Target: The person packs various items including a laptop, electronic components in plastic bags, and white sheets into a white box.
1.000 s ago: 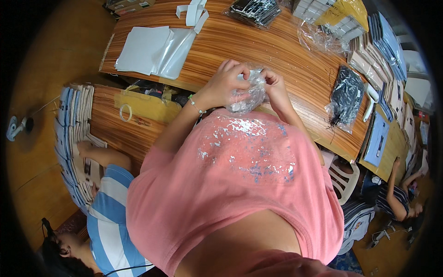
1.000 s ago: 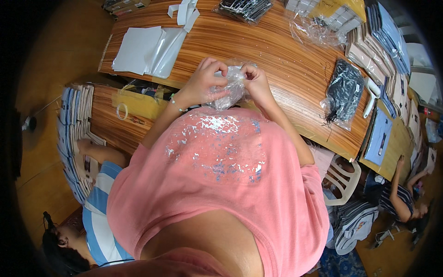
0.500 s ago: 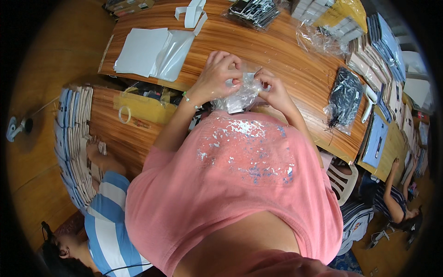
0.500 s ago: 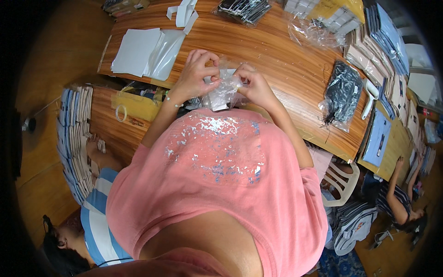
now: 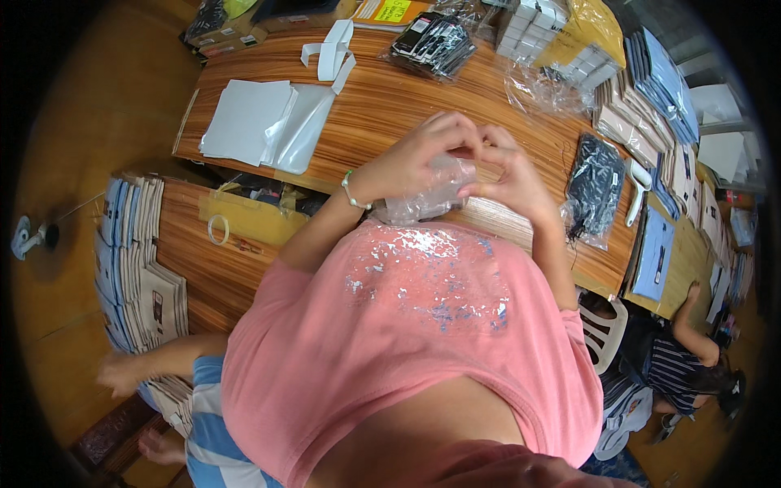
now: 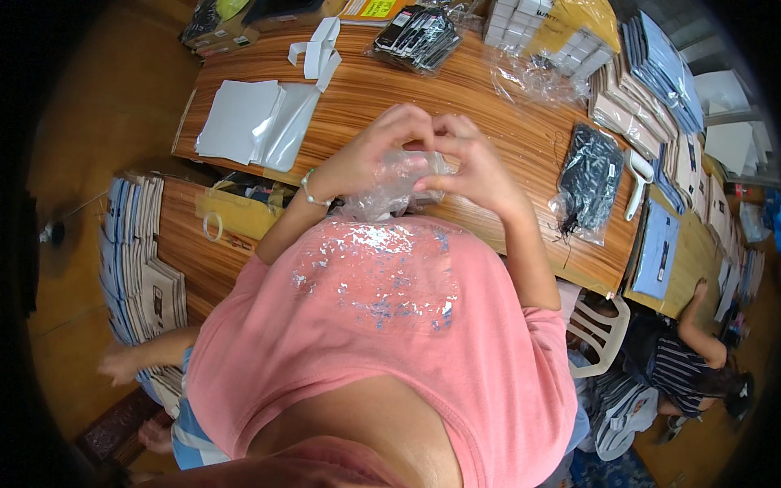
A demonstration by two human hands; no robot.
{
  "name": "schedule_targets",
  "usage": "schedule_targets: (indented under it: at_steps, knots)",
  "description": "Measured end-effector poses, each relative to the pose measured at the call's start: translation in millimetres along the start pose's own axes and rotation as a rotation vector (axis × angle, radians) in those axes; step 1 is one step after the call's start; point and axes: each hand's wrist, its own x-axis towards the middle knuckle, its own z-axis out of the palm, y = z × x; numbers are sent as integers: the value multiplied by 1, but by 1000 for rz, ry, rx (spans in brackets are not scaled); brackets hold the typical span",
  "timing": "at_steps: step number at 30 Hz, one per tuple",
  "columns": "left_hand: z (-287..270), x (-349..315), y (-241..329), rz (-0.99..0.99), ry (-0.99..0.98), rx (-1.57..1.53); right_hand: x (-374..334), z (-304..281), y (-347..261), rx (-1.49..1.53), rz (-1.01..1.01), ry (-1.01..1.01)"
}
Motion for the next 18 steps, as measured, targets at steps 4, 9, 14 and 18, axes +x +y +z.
schedule_targets:
  at_steps: [4, 9, 14, 18]
  knots:
    - [-23, -2, -21, -131, 155, -389, -6, -13, 23, 164, 60, 268]
    - [-65, -49, -58, -243, -127, -223, -30, -8, 77, 431, 410, 522]
    - [-56, -62, -85, -502, -13, -250, -40, 32, 123, 408, 495, 428]
    - [-35, -56, -114, -669, 59, -138, -42, 76, 187, 433, 596, 395]
